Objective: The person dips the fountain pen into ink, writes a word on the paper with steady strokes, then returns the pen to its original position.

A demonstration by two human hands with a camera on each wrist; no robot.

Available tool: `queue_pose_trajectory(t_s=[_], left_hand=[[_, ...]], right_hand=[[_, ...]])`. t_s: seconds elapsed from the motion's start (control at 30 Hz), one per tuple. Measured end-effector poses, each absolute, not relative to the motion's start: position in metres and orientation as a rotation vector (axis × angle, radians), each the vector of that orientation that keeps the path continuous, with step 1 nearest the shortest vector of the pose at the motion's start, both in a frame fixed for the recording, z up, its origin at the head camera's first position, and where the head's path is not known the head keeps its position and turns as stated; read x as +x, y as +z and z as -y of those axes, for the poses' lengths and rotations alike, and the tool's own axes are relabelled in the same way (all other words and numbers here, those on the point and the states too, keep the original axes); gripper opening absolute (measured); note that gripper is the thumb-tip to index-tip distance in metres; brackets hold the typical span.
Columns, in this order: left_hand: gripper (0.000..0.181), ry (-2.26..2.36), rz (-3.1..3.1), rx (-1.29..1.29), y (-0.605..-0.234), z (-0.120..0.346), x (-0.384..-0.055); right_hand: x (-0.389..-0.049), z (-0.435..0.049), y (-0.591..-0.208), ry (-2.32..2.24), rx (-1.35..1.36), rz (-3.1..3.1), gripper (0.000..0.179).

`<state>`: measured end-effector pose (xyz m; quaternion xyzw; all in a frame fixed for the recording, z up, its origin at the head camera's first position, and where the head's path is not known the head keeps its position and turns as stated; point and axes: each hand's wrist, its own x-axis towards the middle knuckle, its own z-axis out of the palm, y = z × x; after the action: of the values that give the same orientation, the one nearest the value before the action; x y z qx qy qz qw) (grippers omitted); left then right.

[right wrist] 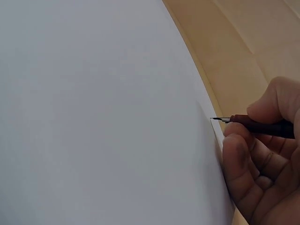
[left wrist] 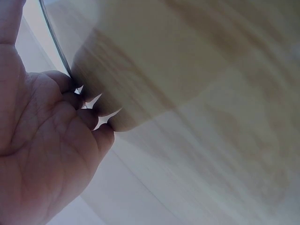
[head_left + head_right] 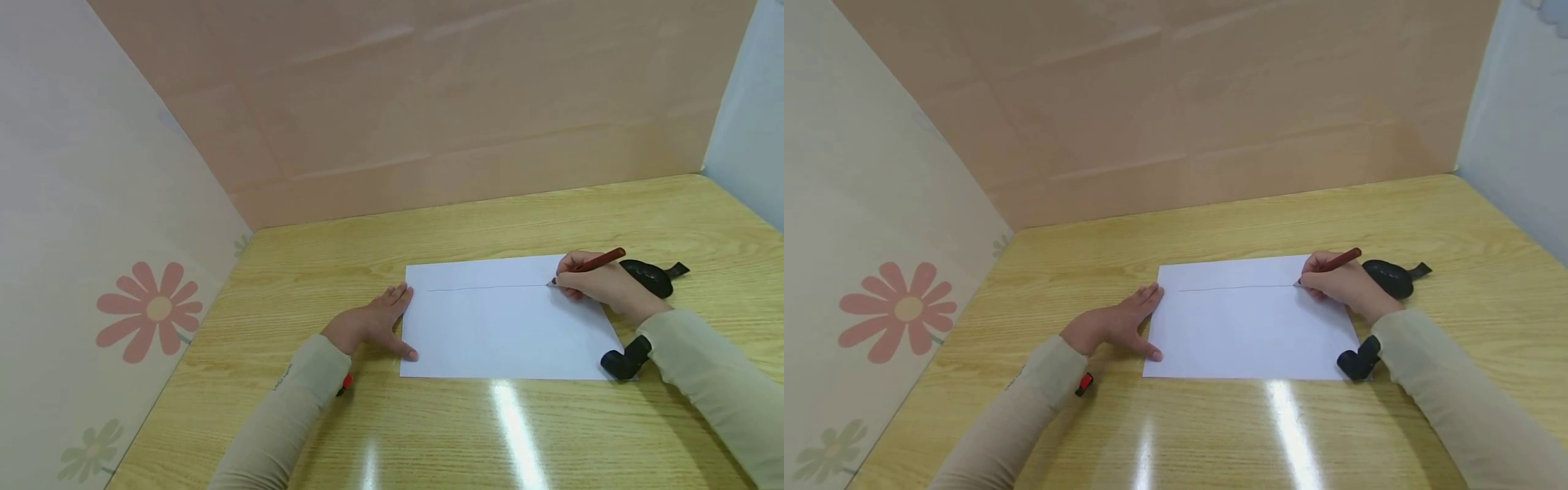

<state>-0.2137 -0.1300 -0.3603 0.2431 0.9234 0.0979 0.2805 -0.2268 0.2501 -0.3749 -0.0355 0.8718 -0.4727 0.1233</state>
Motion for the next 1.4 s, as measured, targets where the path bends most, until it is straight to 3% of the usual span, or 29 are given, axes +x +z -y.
queue_pose_trajectory(t_s=[0.3,0.6,1.4], left_hand=[[0.118,0.240,-2.476,0.652,-0.3610,0.1297,-0.2141],[0.118,0.253,-2.479,0.650,-0.3603,0.1298,-0.2131],[0.116,0.250,-2.475,0.654,-0.3576,0.1279,-0.2132]], right_hand=[[-0.2282,-0.2551,-0.3775,-1.365,-0.105,-2.544,0.024],[-0.2256,-0.2578,-0.3771,-1.414,-0.098,-2.551,0.013],[-0.2251,-0.2589,-0.3715,-1.384,-0.007,-2.592,0.018]])
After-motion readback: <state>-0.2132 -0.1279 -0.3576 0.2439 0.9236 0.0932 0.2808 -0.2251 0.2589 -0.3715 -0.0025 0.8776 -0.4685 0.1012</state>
